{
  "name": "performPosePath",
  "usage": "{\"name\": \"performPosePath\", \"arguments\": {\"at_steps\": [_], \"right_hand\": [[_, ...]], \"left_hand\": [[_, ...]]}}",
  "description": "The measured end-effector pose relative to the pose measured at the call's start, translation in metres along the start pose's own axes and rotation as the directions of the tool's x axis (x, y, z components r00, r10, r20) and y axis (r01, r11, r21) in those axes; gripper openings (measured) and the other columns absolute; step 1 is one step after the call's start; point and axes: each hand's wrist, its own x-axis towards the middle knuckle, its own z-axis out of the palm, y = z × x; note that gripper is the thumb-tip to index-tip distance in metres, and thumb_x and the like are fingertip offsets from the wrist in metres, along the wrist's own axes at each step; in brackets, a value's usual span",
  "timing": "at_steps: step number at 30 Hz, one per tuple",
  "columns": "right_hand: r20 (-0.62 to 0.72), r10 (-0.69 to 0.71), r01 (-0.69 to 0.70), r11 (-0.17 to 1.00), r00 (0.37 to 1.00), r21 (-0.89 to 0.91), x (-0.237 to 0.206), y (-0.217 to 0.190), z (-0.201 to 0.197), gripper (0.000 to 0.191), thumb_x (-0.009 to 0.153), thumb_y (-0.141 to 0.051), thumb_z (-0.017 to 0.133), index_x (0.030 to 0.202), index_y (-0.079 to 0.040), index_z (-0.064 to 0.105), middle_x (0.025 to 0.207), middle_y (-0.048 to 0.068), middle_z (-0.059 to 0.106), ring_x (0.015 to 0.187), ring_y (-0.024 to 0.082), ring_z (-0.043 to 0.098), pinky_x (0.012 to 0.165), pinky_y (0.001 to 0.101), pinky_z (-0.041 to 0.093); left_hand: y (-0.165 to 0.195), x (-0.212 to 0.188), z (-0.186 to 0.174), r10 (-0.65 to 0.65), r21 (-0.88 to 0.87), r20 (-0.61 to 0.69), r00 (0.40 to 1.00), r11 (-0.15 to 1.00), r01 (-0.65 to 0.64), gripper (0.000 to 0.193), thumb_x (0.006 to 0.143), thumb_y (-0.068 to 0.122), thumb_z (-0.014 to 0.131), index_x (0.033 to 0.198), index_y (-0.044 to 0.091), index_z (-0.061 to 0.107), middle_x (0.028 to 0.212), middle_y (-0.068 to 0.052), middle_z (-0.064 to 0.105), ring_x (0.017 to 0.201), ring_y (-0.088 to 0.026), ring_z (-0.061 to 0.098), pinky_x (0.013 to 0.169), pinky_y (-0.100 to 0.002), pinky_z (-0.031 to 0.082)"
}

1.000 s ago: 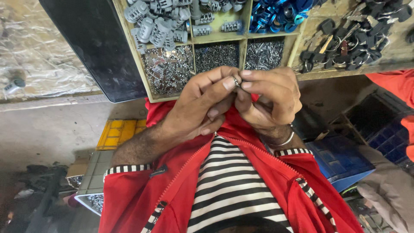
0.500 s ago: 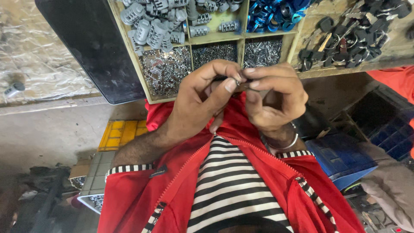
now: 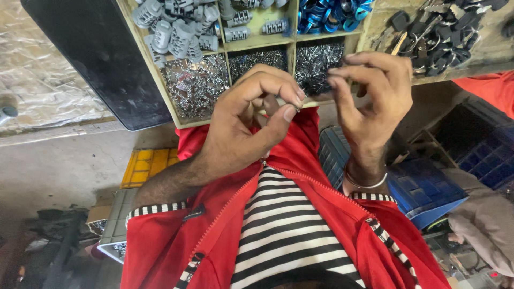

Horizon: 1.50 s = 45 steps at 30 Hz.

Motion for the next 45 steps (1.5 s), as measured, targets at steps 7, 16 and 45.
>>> {"name": "performPosePath", "arguments": {"at_steps": [7, 16, 45], "right_hand": [[0.145, -0.334, 0.364, 0.880, 0.931, -0.305, 0.008, -0.019, 0.003, 0.024, 0.094, -0.007, 0.086, 0.111, -0.011, 0.071, 0.128, 0.001, 0.058, 0.113, 0.026, 0.050, 0.097, 0.0359, 0.044], [0.100, -0.236, 0.246, 0.964, 0.967, -0.104, 0.002, -0.006, -0.006, 0.020, 0.097, -0.004, 0.085, 0.109, -0.009, 0.069, 0.118, 0.006, 0.064, 0.108, 0.026, 0.057, 0.093, 0.0367, 0.046], [-0.316, -0.444, 0.492, 0.866, 0.839, 0.090, -0.004, -0.023, 0.038, 0.025, 0.088, -0.006, 0.086, 0.099, -0.007, 0.063, 0.091, 0.005, 0.072, 0.079, 0.023, 0.064, 0.076, 0.0367, 0.051]], "left_hand": [[0.007, 0.000, -0.004, -0.025, 0.077, 0.015, 1.000, 0.997, 0.024, 0.013, 0.107, -0.004, 0.063, 0.117, 0.003, 0.060, 0.120, -0.004, 0.058, 0.095, -0.002, 0.055, 0.080, -0.016, 0.047], [0.008, 0.000, -0.005, 0.025, 0.150, -0.017, 1.000, 0.988, -0.022, 0.014, 0.104, -0.003, 0.064, 0.116, 0.003, 0.061, 0.118, -0.005, 0.059, 0.099, -0.005, 0.060, 0.082, -0.018, 0.052], [-0.010, 0.002, 0.007, -0.461, -0.626, 0.099, 0.882, 0.660, 0.415, 0.027, 0.112, 0.021, 0.054, 0.126, 0.000, 0.058, 0.090, 0.001, 0.058, 0.065, -0.002, 0.048, 0.046, -0.020, 0.047]]}}
